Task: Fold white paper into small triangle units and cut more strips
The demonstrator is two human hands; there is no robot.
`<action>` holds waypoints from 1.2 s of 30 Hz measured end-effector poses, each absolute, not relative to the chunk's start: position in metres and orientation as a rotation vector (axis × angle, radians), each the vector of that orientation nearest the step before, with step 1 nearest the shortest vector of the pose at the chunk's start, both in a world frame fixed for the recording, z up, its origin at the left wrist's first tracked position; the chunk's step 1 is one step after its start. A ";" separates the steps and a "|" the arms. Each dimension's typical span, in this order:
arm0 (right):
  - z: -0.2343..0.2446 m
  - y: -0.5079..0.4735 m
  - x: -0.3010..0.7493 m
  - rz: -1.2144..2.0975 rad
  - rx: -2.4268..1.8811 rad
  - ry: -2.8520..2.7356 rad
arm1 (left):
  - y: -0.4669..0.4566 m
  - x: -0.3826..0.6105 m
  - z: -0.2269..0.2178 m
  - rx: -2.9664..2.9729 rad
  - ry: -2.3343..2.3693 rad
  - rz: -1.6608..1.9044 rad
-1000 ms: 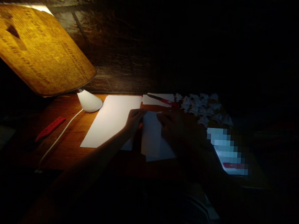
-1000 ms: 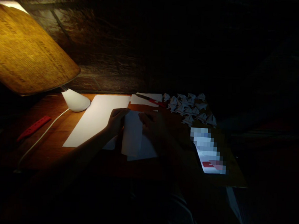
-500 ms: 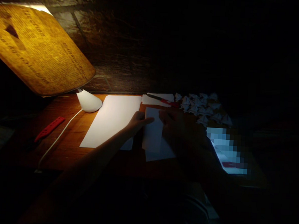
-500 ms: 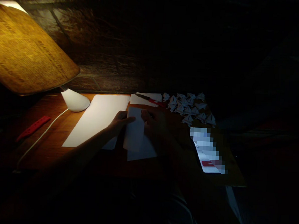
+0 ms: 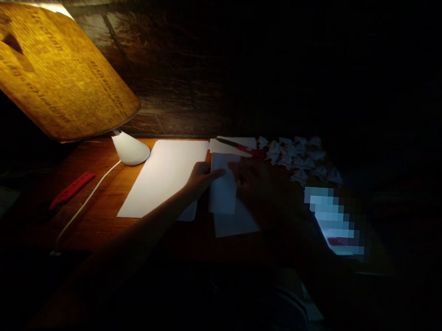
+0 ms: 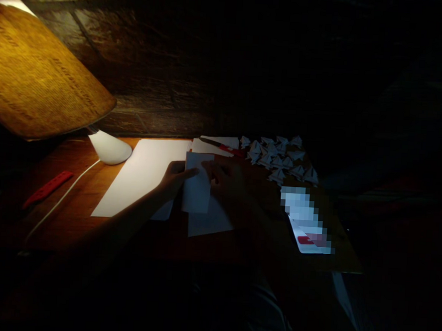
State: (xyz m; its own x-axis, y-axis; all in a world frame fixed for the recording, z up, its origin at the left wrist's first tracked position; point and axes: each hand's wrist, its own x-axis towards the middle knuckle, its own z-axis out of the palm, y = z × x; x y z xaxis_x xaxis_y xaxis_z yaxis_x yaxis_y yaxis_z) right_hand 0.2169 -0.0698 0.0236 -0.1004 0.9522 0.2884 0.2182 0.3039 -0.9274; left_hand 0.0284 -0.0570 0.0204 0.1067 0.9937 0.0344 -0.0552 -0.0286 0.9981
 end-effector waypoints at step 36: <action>0.021 -0.065 0.216 1.120 -1.052 -1.455 | -0.051 0.027 0.015 1.185 1.058 1.279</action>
